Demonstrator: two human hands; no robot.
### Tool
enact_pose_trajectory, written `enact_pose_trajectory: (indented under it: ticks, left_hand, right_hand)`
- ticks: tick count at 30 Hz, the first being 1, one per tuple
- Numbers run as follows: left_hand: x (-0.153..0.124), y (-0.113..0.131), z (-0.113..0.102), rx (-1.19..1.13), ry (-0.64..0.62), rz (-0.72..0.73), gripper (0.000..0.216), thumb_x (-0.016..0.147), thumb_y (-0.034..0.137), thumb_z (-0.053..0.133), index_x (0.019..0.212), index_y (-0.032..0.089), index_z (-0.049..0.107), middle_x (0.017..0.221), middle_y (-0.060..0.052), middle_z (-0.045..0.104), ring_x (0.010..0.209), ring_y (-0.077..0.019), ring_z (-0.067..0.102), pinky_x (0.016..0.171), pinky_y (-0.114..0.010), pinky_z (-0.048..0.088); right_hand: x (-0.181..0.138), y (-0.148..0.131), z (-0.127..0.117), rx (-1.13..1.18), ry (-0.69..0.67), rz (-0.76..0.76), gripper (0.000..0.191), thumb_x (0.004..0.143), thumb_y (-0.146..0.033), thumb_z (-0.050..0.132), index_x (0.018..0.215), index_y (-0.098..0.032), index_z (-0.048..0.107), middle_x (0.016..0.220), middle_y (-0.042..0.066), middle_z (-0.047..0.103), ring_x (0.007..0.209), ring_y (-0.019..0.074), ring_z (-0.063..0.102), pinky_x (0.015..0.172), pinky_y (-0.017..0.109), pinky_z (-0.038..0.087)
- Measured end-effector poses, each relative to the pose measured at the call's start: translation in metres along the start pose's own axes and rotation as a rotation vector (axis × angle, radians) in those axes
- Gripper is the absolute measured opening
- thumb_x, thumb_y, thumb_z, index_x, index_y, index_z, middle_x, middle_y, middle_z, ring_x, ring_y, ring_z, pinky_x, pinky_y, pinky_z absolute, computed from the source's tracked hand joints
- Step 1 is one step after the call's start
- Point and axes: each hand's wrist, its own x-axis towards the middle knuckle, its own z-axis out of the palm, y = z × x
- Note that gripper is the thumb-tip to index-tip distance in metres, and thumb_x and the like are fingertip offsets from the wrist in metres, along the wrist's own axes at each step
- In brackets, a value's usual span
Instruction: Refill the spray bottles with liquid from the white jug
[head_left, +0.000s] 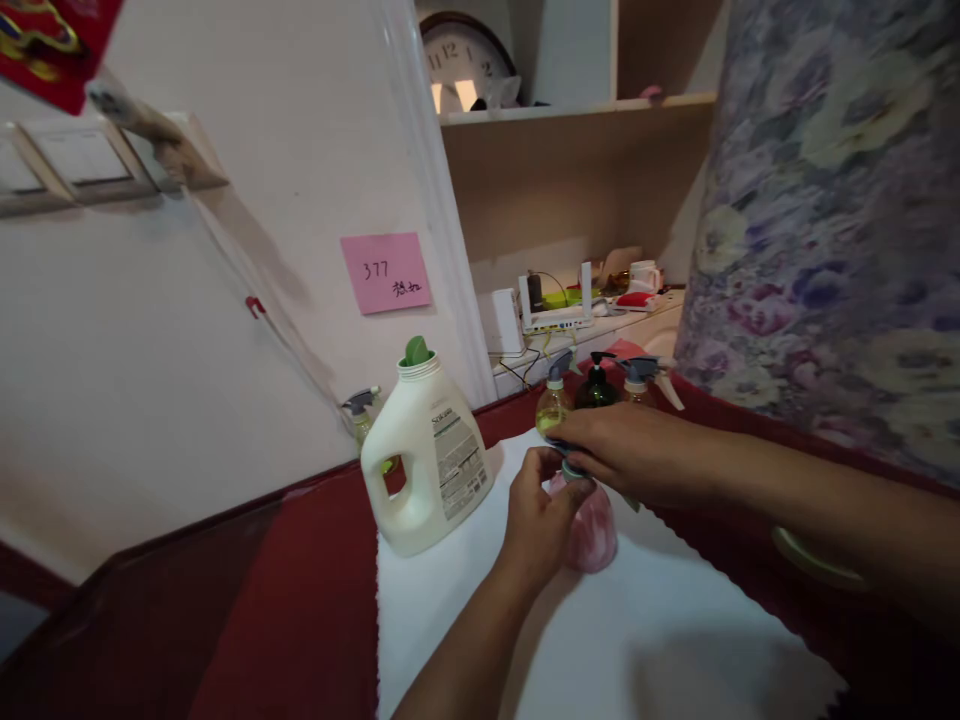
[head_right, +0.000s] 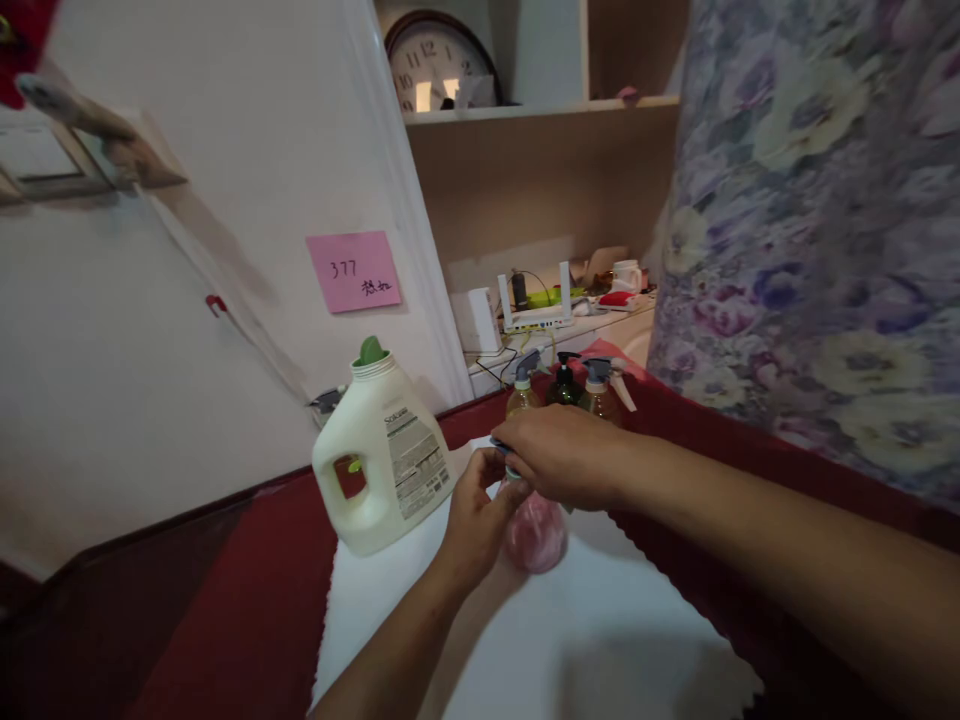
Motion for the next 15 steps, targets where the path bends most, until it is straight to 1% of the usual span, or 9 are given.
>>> enact_pose_trajectory:
  ticks: [2, 5, 9, 11, 13, 15]
  left_hand:
    - [0.001, 0.000, -0.001, 0.009, -0.007, 0.005, 0.020, 0.086, 0.032, 0.072, 0.099, 0.021, 0.062, 0.102, -0.007, 0.069, 0.101, -0.0246, 0.062, 0.096, -0.039, 0.045]
    - [0.000, -0.001, -0.002, 0.013, -0.012, 0.018, 0.020, 0.087, 0.035, 0.072, 0.100, 0.021, 0.064, 0.103, -0.007, 0.070, 0.102, -0.0251, 0.062, 0.096, -0.039, 0.045]
    - [-0.002, -0.002, -0.002, -0.010, -0.013, 0.024, 0.024, 0.090, 0.039, 0.073, 0.103, 0.020, 0.064, 0.108, -0.008, 0.072, 0.105, -0.0259, 0.064, 0.097, -0.039, 0.047]
    - [-0.003, -0.002, -0.002, -0.025, -0.018, 0.020, 0.026, 0.092, 0.041, 0.071, 0.107, 0.020, 0.065, 0.111, -0.009, 0.073, 0.107, -0.0263, 0.065, 0.097, -0.039, 0.049]
    - [-0.003, -0.001, -0.002, -0.043, -0.026, 0.021, 0.028, 0.095, 0.042, 0.069, 0.113, 0.020, 0.068, 0.116, -0.009, 0.074, 0.112, -0.0270, 0.066, 0.100, -0.040, 0.049]
    - [-0.003, 0.000, -0.003, -0.060, -0.026, 0.027, 0.031, 0.096, 0.042, 0.068, 0.118, 0.021, 0.071, 0.122, -0.009, 0.075, 0.118, -0.0275, 0.066, 0.105, -0.040, 0.047]
  right_hand:
    - [0.001, -0.001, -0.003, -0.014, -0.039, 0.010, 0.016, 0.092, -0.020, 0.058, 0.095, -0.021, 0.074, 0.095, 0.009, 0.080, 0.086, 0.0297, 0.074, 0.067, 0.035, 0.049]
    - [0.000, -0.003, -0.004, -0.007, -0.062, 0.019, 0.015, 0.094, -0.019, 0.059, 0.096, -0.020, 0.073, 0.098, 0.009, 0.080, 0.088, 0.0293, 0.075, 0.068, 0.034, 0.049]
    - [-0.004, -0.009, -0.011, 0.036, -0.024, 0.044, 0.018, 0.093, -0.013, 0.058, 0.099, -0.019, 0.075, 0.101, 0.010, 0.081, 0.092, 0.0296, 0.076, 0.073, 0.035, 0.051]
    - [-0.010, -0.009, -0.017, 0.085, 0.010, 0.079, 0.018, 0.093, -0.020, 0.062, 0.105, -0.019, 0.076, 0.101, 0.010, 0.082, 0.094, 0.0317, 0.076, 0.077, 0.037, 0.053]
    - [-0.020, -0.004, -0.022, 0.152, 0.064, 0.118, 0.027, 0.095, -0.034, 0.063, 0.116, -0.021, 0.075, 0.107, 0.011, 0.082, 0.102, 0.0344, 0.076, 0.086, 0.042, 0.056]
    - [-0.034, 0.007, -0.018, 0.226, 0.168, 0.166, 0.040, 0.102, -0.045, 0.051, 0.128, -0.022, 0.070, 0.123, 0.013, 0.078, 0.119, 0.0351, 0.071, 0.102, 0.048, 0.053]
